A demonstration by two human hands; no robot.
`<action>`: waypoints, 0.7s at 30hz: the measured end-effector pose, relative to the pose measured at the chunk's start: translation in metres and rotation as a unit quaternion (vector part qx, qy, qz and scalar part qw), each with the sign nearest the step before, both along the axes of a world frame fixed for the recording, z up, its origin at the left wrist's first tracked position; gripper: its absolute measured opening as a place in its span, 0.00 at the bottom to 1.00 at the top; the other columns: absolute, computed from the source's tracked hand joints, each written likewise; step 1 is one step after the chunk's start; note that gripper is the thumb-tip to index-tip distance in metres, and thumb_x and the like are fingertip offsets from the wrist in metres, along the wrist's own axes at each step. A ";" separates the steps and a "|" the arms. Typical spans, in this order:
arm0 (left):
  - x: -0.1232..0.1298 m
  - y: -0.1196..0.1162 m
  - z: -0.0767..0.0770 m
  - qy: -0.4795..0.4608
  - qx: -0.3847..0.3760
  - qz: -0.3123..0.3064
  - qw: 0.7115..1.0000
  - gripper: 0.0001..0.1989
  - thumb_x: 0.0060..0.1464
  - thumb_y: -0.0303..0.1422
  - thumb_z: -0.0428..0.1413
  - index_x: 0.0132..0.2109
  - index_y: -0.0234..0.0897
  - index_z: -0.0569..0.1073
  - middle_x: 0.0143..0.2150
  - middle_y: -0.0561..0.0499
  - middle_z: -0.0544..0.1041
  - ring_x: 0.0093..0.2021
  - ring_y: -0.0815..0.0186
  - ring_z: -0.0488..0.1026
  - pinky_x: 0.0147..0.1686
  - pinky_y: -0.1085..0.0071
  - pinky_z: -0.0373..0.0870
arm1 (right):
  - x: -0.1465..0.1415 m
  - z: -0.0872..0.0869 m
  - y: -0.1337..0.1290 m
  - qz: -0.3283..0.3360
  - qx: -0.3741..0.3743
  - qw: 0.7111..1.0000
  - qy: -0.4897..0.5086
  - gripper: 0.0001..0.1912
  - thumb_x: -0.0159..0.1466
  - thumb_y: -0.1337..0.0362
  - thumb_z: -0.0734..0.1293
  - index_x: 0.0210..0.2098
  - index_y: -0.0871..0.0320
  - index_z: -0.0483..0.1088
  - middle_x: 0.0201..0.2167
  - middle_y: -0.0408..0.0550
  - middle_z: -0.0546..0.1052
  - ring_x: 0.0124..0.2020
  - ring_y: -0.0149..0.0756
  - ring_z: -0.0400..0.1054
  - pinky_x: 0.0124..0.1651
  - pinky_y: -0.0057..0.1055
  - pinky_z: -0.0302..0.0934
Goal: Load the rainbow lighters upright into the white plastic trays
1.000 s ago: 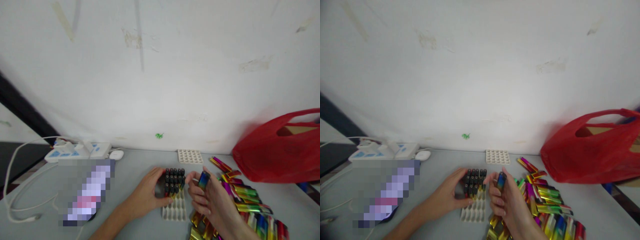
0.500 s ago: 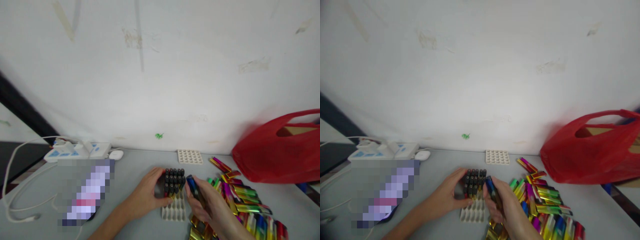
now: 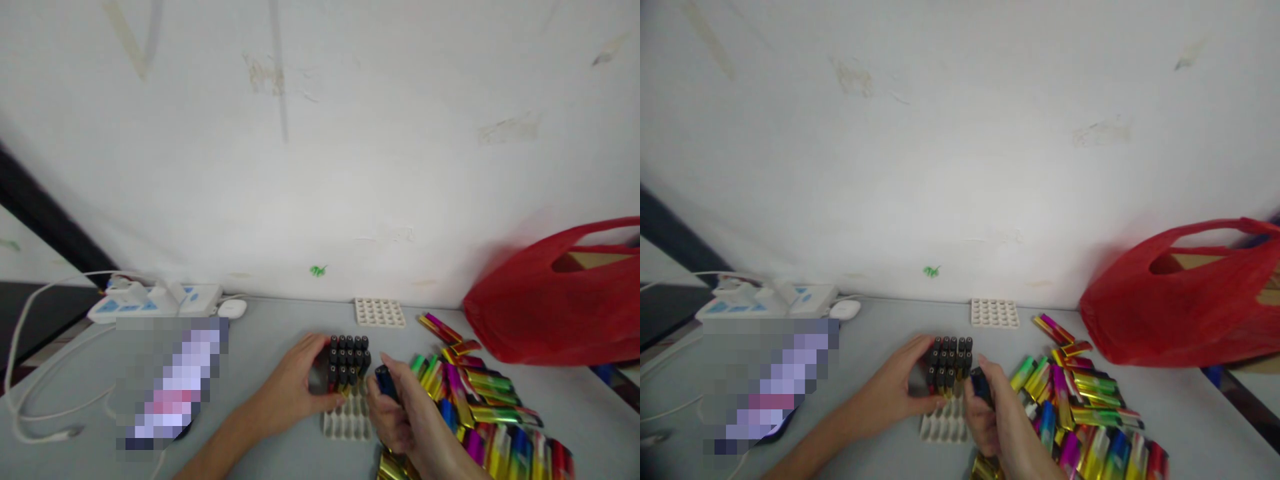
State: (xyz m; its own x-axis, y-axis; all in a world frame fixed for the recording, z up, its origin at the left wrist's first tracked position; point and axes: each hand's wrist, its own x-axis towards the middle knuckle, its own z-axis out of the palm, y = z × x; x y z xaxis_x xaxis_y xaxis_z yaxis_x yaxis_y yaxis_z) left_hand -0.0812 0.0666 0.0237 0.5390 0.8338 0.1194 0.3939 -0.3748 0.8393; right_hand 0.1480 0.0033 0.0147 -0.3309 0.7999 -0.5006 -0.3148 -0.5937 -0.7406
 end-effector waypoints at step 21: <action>0.001 0.001 -0.001 0.005 0.010 -0.006 1.000 0.29 0.50 0.31 0.77 0.57 0.41 0.78 0.55 0.47 0.81 0.53 0.50 0.77 0.57 0.59 0.74 | -0.003 -0.005 0.000 -0.011 -0.007 1.000 -0.019 0.38 0.62 0.24 0.65 0.21 0.50 0.56 0.13 0.29 0.47 0.14 0.23 0.34 0.17 0.26 0.29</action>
State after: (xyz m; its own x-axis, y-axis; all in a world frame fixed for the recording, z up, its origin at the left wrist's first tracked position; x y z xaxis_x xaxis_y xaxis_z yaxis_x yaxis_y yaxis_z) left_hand -0.0807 0.0679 0.0227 0.5495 0.8251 0.1314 0.3976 -0.3966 0.8274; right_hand 0.1451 0.0037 0.0101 -0.2941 0.7991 -0.5244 -0.2998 -0.5981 -0.7432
